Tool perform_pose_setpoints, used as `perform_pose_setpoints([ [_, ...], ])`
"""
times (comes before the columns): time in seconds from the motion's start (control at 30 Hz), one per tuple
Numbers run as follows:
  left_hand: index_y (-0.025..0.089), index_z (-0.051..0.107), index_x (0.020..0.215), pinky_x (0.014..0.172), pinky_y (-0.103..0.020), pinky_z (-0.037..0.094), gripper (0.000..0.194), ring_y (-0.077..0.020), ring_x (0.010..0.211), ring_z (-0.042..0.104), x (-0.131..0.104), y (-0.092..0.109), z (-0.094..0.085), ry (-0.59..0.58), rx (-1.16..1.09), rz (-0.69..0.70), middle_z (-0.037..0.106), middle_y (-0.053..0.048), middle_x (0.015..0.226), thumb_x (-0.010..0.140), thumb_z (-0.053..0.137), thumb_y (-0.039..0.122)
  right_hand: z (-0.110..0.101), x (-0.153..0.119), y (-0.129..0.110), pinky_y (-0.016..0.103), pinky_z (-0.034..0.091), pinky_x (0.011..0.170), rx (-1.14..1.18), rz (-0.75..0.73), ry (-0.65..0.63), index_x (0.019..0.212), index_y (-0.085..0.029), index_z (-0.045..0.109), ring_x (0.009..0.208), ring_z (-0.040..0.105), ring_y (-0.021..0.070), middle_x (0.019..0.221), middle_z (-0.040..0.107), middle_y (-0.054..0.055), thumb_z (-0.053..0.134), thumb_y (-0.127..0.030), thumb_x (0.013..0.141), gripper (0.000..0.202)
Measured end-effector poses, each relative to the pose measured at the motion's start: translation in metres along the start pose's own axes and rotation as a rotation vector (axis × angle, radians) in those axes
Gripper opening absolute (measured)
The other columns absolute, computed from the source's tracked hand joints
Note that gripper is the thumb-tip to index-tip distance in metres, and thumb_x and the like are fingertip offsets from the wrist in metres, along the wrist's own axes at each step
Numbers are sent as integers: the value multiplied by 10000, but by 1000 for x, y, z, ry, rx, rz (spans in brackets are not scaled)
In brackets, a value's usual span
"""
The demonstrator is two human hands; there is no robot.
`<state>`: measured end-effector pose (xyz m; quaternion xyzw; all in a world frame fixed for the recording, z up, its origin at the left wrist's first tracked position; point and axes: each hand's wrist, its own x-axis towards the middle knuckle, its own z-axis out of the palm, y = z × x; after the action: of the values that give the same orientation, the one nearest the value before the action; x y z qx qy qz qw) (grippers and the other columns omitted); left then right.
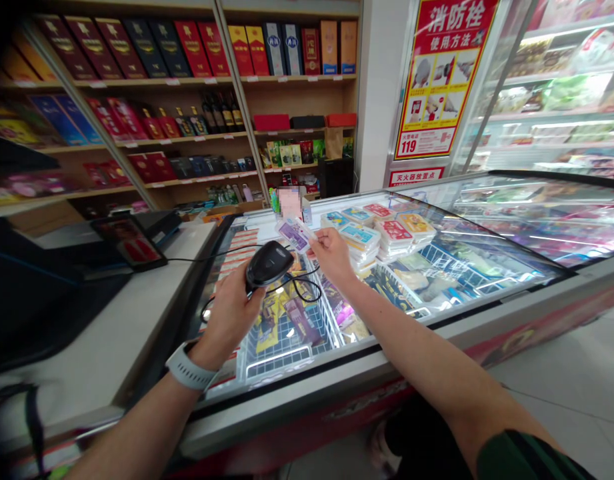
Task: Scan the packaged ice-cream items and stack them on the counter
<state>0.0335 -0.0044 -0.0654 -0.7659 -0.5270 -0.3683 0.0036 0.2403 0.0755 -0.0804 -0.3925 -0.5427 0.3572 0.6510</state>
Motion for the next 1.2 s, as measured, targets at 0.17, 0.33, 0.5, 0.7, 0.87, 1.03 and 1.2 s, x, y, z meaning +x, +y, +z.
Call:
perform_pose_setpoints([
  [0.17,167,444,1320,995,-464,378,522,-296,1158,543,0,0,0,-4,5,-4,610,-117,1236,806,528,177,0,0,0,283,575,573,-6,-10,-2,886,-226,437,595,639,128,660,587,-52,676,-526,723,417],
  [0.33,167,430,1328,994,-474,377,514,-300,1167,533,-1,2,0,-9,13,-7,601,-121,1243,821,514,174,0,-1,-1,278,572,569,-6,-5,-5,885,-228,442,604,641,129,670,592,-48,680,-524,720,415],
  [0.5,140,437,1325,985,-474,390,508,-306,1156,530,0,1,0,-6,31,-17,601,-135,1226,827,525,187,0,-2,-3,266,570,563,-1,-7,-4,883,-226,446,597,635,120,668,589,-52,687,-520,717,415],
  [0.7,144,439,1317,976,-467,396,516,-304,1131,540,1,0,1,4,42,2,602,-133,1227,810,528,170,2,-3,-3,280,571,569,-11,-28,-9,891,-225,450,602,624,121,693,573,-49,681,-496,725,393],
  [0.87,139,445,1306,1002,-469,373,498,-300,1155,537,0,-1,2,-8,32,6,609,-144,1211,814,509,171,-4,-4,-17,271,556,600,-176,-217,38,938,-221,506,667,606,120,787,582,-17,628,-371,799,238],
  [1.03,135,442,1308,1002,-463,374,509,-298,1145,542,-1,-2,3,-4,41,-3,610,-145,1208,806,517,184,-33,5,-39,274,537,681,-531,-511,267,980,-209,565,781,599,128,916,596,14,577,-259,843,147],
  [1.2,125,461,1288,994,-464,384,487,-297,1121,550,0,-2,3,-11,29,1,617,-144,1192,808,513,189,-61,17,-48,360,494,788,-941,-628,337,937,-182,597,804,576,182,888,611,50,573,-192,831,109],
])
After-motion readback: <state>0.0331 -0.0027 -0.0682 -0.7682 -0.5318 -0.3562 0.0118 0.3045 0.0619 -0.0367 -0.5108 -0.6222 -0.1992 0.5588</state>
